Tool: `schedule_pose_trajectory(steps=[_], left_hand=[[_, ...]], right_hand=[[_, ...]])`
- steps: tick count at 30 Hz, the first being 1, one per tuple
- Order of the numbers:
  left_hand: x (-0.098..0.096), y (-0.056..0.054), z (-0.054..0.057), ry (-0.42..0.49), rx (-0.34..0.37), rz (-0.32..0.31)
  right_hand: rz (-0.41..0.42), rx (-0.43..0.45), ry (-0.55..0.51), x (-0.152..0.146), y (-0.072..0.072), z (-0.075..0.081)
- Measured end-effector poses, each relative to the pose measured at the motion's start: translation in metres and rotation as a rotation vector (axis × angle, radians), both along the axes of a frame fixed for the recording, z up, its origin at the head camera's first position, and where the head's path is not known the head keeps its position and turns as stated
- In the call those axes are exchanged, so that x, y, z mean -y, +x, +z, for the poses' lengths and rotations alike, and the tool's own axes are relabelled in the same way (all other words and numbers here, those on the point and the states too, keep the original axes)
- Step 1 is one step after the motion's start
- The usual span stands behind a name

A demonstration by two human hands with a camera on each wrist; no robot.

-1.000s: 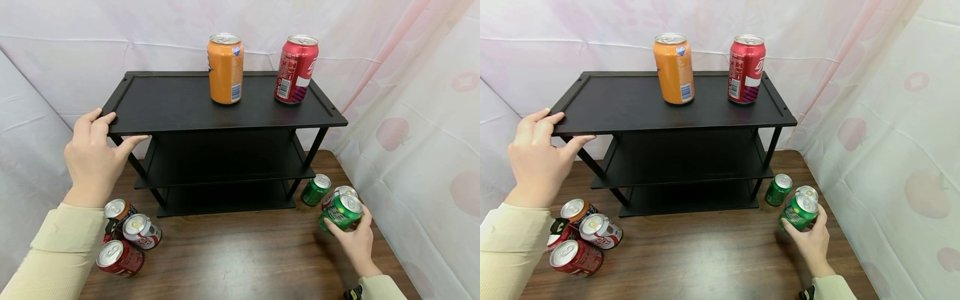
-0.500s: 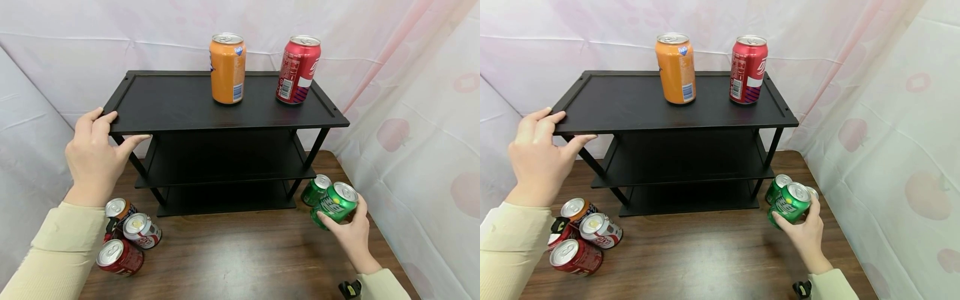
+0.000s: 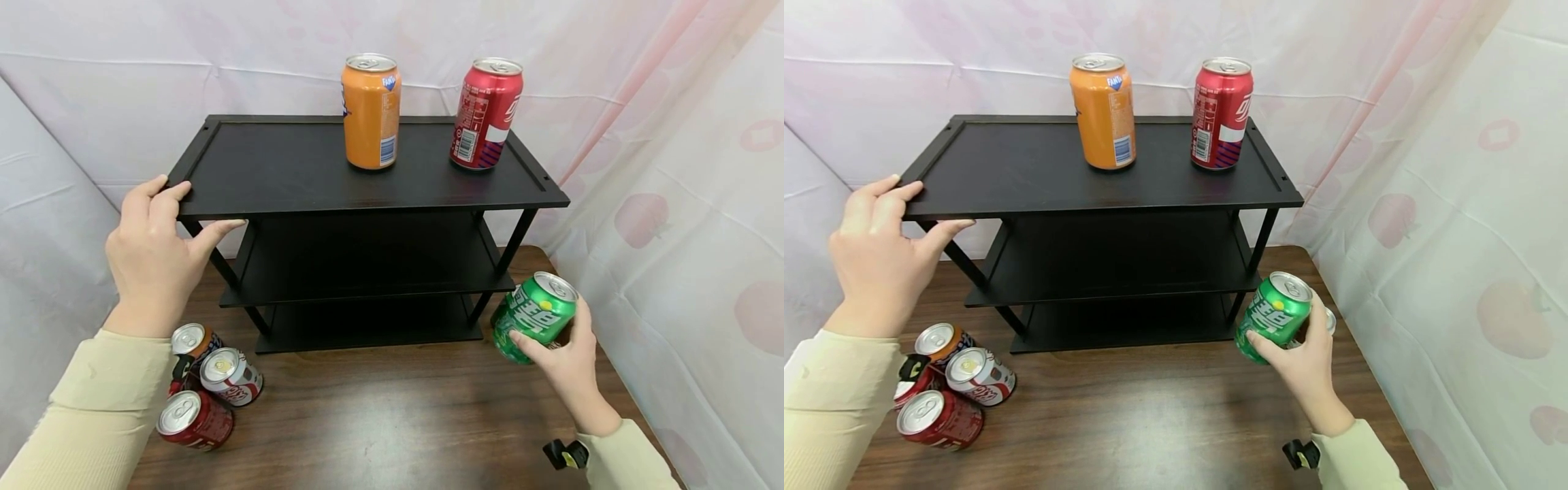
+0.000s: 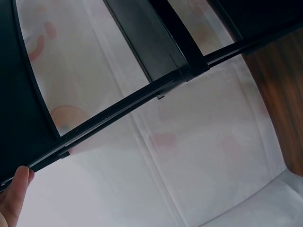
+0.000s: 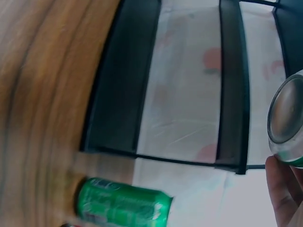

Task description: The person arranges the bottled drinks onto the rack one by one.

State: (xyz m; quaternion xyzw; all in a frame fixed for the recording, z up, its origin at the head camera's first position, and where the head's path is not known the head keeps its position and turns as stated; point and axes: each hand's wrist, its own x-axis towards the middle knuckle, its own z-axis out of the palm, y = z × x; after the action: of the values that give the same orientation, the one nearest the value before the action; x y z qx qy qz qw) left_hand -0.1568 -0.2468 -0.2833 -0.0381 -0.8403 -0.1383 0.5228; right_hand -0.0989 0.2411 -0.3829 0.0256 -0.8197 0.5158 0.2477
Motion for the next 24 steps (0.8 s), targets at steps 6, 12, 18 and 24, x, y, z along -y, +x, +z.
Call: schedule_pose_trajectory(steps=[6,12,18,24], left_hand=[[0.0,0.0,0.001,0.002,0.01,-0.001],[0.0,0.0,0.0,0.005,0.01,0.003],[-0.001,0.0,0.001,0.002,0.01,0.005],[-0.001,0.001,0.002,0.003,0.016,0.004]], right_hand=[[0.124,-0.053,-0.159,0.012,-0.002,0.014],[0.271,-0.128,-0.313,0.023,-0.004,0.026],[0.332,-0.157,-0.331,0.034,-0.007,0.042],[0.404,-0.195,-0.363,0.044,-0.011,0.059]])
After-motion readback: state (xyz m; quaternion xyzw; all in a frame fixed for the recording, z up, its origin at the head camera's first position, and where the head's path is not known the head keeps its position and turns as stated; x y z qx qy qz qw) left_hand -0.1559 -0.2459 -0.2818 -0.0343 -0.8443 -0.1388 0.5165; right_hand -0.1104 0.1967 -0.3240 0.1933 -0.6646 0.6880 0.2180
